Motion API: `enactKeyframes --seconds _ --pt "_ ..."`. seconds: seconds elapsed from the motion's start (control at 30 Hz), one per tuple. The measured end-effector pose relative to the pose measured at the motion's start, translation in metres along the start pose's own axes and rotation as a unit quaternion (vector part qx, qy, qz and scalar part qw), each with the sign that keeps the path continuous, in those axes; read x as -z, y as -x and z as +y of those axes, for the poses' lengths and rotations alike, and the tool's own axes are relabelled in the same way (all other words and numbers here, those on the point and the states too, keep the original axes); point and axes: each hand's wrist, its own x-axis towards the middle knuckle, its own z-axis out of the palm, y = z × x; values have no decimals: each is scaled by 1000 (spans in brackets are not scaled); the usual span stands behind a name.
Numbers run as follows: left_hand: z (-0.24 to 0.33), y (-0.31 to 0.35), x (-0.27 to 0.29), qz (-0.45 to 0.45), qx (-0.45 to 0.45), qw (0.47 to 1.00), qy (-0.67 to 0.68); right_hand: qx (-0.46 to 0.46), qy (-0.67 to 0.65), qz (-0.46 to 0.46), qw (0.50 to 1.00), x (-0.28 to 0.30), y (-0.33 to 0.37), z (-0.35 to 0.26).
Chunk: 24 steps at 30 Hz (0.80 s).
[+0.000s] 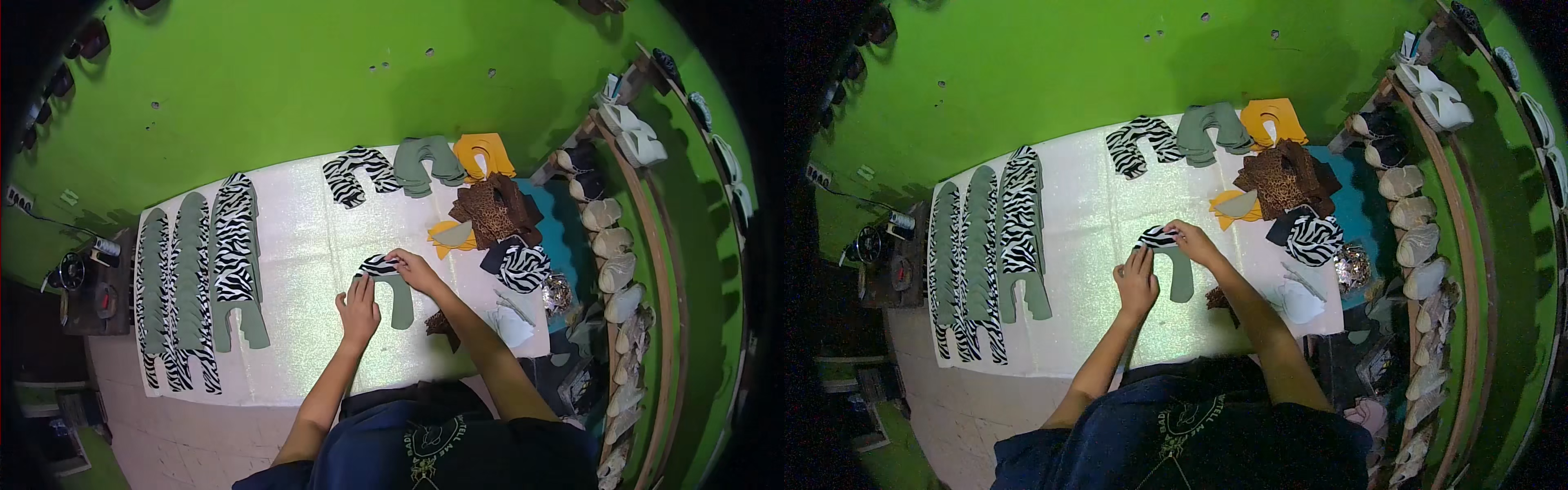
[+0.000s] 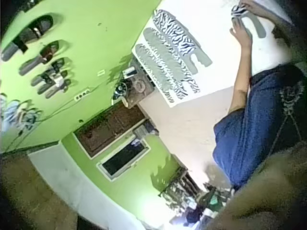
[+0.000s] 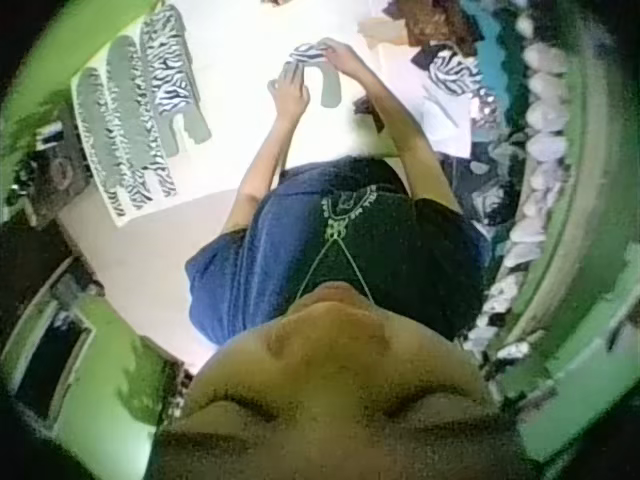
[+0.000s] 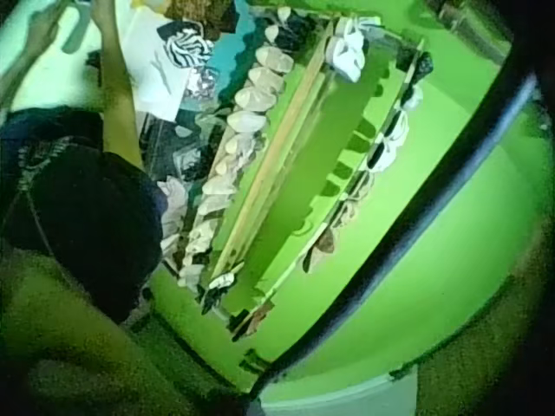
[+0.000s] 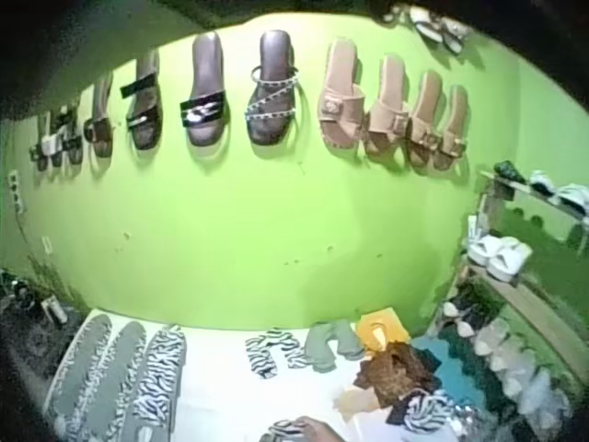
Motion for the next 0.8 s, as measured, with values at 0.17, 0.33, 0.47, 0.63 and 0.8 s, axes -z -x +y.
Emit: enactKeyframes --seconds 0.17,0.33,0.47,0.63,0.8 --pt "-2 -2 -1 -5 -22 999 -29 38 2 12 999 -4 0 0" --pt "0 -3 -4 -1 -32 999 -34 48 30 21 998 -2 1 -1" --pt "-2 -3 -7 1 -37 999 -37 20 24 22 999 -2 2 -5" --pt "-2 -5 -7 -11 -37 999 -26 63 56 46 995 -4 4 -2" --pt "-3 -6 -9 -4 -37 999 -23 75 117 70 988 -9 6 -10"
